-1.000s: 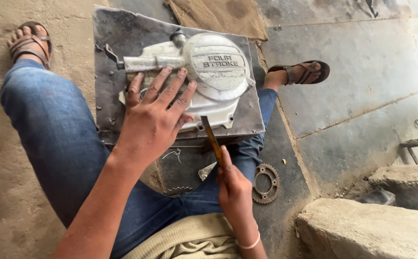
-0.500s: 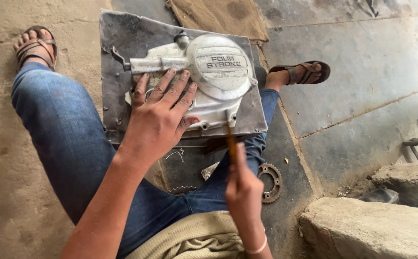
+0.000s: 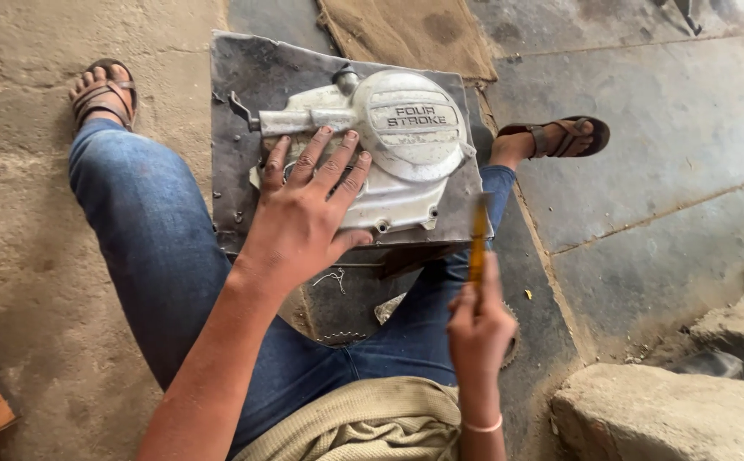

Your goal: The person uses a yellow-handled scraper to clean the surface of a metal engine cover while sitting on the floor. They turn the cover over to scrape different edges and mounting points, holding the component with their hands.

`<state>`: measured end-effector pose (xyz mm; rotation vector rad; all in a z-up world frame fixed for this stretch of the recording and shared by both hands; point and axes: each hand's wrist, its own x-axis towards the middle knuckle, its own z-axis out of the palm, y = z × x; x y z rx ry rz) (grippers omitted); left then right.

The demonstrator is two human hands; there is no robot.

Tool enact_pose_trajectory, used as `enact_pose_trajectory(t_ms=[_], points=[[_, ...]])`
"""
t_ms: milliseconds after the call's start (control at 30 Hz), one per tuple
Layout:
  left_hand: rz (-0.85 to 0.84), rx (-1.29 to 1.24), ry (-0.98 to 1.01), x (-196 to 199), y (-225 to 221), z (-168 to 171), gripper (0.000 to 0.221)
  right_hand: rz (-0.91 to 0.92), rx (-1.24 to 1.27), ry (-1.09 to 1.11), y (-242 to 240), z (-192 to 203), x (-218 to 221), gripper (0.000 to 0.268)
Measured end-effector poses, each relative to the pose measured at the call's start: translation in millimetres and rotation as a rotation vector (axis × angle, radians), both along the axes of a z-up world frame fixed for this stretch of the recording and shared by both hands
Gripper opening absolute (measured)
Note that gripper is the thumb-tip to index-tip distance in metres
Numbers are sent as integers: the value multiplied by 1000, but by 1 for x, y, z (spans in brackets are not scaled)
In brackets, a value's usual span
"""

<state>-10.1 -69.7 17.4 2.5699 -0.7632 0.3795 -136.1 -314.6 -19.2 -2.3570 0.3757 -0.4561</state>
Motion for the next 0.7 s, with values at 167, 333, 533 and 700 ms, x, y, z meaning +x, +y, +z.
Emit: enact_pose_trajectory(t_ms=[167, 333, 533, 700], points=[[98, 89, 2, -8, 9, 4, 109, -12, 221, -151, -10, 10, 30, 24], [377, -541, 152, 4, 36, -27, 102, 56, 554, -349, -26, 13, 105, 23], [386, -685, 405, 6, 16, -40, 107, 278, 911, -472, -6, -10, 168, 35], [486, -819, 468, -4, 9, -15, 99, 319, 402, -489, -6, -13, 172, 35]])
